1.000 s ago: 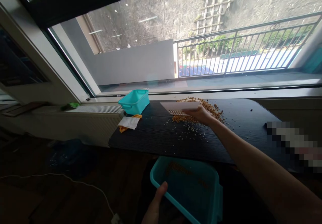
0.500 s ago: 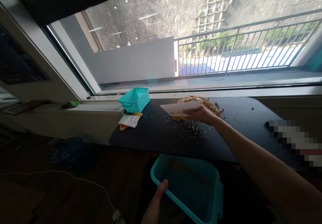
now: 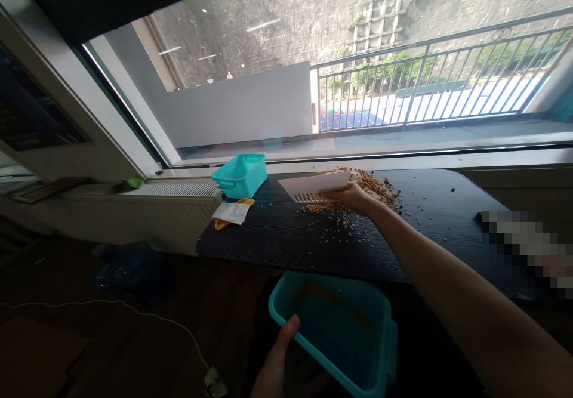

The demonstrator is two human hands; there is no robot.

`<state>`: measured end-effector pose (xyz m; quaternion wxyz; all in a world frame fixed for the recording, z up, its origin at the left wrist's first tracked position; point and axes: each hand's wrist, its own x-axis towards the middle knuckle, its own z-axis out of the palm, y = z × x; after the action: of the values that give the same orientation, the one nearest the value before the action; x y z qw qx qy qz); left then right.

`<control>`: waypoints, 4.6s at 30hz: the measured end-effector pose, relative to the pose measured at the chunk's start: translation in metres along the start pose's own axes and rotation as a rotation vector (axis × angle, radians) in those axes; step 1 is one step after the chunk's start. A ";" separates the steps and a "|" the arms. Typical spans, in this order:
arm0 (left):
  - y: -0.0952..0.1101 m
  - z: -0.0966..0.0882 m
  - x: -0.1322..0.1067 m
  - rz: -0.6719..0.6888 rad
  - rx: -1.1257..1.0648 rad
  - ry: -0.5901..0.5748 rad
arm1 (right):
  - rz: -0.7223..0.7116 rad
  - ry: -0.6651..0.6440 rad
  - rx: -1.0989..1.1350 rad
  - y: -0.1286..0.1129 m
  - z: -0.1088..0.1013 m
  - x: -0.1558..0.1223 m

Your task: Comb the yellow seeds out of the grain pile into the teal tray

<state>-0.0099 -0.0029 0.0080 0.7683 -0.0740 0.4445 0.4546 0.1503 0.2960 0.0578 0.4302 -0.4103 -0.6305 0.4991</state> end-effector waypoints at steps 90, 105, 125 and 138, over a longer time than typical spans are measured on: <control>0.014 -0.007 -0.002 0.088 0.019 -0.008 | 0.051 0.181 0.132 -0.005 -0.018 -0.053; 0.010 -0.007 -0.001 0.085 0.010 0.007 | 0.075 0.101 0.181 -0.015 -0.011 -0.077; 0.012 -0.009 0.003 0.081 0.026 0.025 | 0.152 0.131 0.212 -0.010 0.003 -0.119; -0.004 0.004 0.007 0.096 0.015 0.022 | 0.244 0.090 0.269 -0.017 0.015 -0.161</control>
<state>-0.0033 0.0009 0.0038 0.7411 -0.0520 0.4594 0.4868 0.1815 0.1363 0.0510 0.4451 -0.4443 -0.4839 0.6085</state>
